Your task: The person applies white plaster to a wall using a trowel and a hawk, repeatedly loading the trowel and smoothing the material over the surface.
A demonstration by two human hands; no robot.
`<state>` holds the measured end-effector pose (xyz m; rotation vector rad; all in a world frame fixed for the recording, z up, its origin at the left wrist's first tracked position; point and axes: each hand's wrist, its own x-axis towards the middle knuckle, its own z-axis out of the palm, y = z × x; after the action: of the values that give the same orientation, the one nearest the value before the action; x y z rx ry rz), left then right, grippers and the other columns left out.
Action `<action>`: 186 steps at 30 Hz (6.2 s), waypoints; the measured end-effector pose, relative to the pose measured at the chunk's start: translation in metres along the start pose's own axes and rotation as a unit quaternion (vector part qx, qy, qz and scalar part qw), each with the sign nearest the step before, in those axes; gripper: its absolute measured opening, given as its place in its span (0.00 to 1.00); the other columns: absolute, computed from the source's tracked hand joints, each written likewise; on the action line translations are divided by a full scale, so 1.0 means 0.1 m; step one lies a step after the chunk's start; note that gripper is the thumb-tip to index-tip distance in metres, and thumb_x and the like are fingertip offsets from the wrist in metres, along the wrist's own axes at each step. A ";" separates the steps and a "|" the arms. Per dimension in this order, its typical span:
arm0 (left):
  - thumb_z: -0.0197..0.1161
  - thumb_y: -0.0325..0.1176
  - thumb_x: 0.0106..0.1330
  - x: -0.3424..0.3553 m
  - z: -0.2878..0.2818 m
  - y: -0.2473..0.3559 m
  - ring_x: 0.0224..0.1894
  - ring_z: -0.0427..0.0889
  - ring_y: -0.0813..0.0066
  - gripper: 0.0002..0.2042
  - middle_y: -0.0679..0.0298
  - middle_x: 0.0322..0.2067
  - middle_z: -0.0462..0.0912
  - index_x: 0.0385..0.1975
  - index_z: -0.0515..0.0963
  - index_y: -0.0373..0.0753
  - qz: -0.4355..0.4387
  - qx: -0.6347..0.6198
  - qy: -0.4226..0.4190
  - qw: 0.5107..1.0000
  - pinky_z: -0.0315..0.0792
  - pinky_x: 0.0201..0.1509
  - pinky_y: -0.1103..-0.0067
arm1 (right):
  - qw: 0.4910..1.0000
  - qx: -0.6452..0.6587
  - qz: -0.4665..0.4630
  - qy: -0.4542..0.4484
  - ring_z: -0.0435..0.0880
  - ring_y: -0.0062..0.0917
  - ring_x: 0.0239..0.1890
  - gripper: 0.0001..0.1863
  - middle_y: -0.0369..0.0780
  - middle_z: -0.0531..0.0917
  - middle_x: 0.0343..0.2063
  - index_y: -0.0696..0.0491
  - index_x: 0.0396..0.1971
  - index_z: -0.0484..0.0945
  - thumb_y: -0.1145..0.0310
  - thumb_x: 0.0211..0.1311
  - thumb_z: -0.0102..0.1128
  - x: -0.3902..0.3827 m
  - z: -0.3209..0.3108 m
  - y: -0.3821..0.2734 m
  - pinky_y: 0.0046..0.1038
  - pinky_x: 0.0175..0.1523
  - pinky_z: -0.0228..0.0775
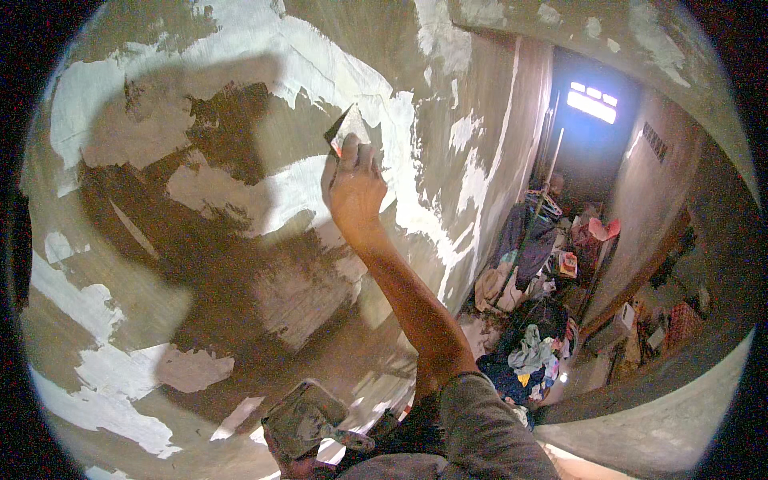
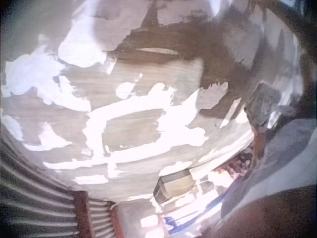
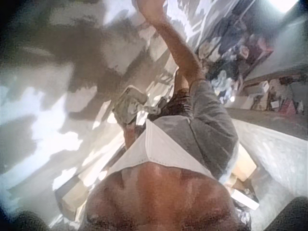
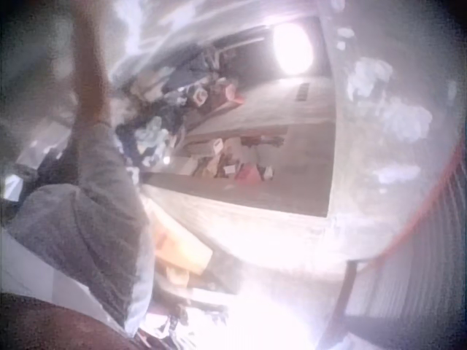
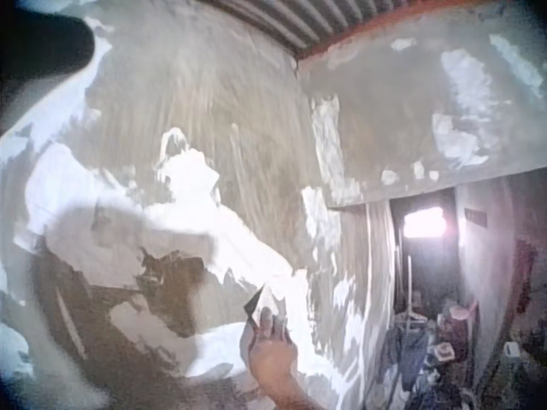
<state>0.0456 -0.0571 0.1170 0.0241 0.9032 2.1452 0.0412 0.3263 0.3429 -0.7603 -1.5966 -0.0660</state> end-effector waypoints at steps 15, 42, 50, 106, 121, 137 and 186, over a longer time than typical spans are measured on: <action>0.51 0.64 0.56 0.09 -0.23 -0.07 0.57 0.66 0.54 0.35 0.57 0.56 0.67 0.58 0.63 0.46 -0.060 -0.068 0.010 0.996 0.64 0.57 0.53 | 0.999 -0.038 0.016 -0.026 0.80 0.44 0.33 0.24 0.53 0.76 0.38 0.62 0.50 0.68 0.66 0.54 0.54 0.14 -0.07 0.09 0.39 0.32 0.75; 0.53 0.53 0.58 0.08 -0.10 -0.07 0.48 0.73 0.59 0.27 0.57 0.48 0.72 0.50 0.68 0.39 0.000 -0.052 0.013 0.999 0.70 0.51 0.63 | 0.986 -0.098 -0.131 0.016 0.81 0.44 0.38 0.25 0.55 0.76 0.42 0.64 0.53 0.66 0.64 0.59 0.51 -0.01 -0.14 -0.25 0.36 0.34 0.76; 0.60 0.31 0.53 -0.34 1.37 0.45 0.23 0.74 0.76 0.06 0.65 0.20 0.77 0.20 0.76 0.36 0.283 0.497 -0.108 0.813 0.67 0.26 0.79 | 0.985 -0.096 -0.141 0.013 0.81 0.43 0.36 0.26 0.52 0.78 0.40 0.63 0.53 0.66 0.64 0.55 0.54 0.00 -0.20 -0.36 0.37 0.35 0.77; 0.68 0.34 0.45 -0.48 0.67 0.45 0.34 0.81 0.61 0.11 0.61 0.29 0.82 0.30 0.81 0.42 0.394 0.620 -0.011 0.678 0.74 0.41 0.71 | 0.964 0.031 -0.237 0.117 0.77 0.39 0.31 0.27 0.45 0.75 0.33 0.57 0.50 0.69 0.75 0.44 0.58 0.69 -0.41 -1.19 0.37 0.35 0.70; 0.67 0.38 0.44 -0.21 0.31 0.34 0.37 0.81 0.64 0.14 0.61 0.32 0.82 0.32 0.80 0.43 0.473 0.656 -0.051 0.586 0.74 0.42 0.71 | 0.954 -0.025 -0.253 0.159 0.78 0.37 0.35 0.18 0.46 0.77 0.31 0.59 0.44 0.74 0.70 0.52 0.50 1.69 -0.56 -1.54 0.39 0.48 0.65; 0.66 0.41 0.46 -0.34 0.46 0.46 0.39 0.79 0.63 0.17 0.60 0.35 0.80 0.36 0.78 0.43 0.414 0.627 -0.014 0.660 0.72 0.45 0.69 | 0.976 -0.054 -0.183 0.108 0.79 0.37 0.37 0.14 0.45 0.79 0.29 0.54 0.39 0.75 0.69 0.51 0.52 2.00 -0.63 -1.66 0.47 0.59 0.52; 0.60 0.51 0.51 0.03 0.76 0.22 0.48 0.73 0.59 0.25 0.59 0.44 0.75 0.46 0.71 0.44 0.198 0.369 -0.079 0.905 0.68 0.51 0.63 | 0.974 -0.104 -0.136 0.152 0.80 0.43 0.35 0.12 0.49 0.81 0.28 0.54 0.36 0.78 0.67 0.55 0.48 2.71 -0.42 -0.73 0.46 0.50 0.63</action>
<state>0.0516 -0.0194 0.1870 0.8097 1.6672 1.9728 0.0470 0.3659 0.6238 -0.6506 -1.4028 -0.5305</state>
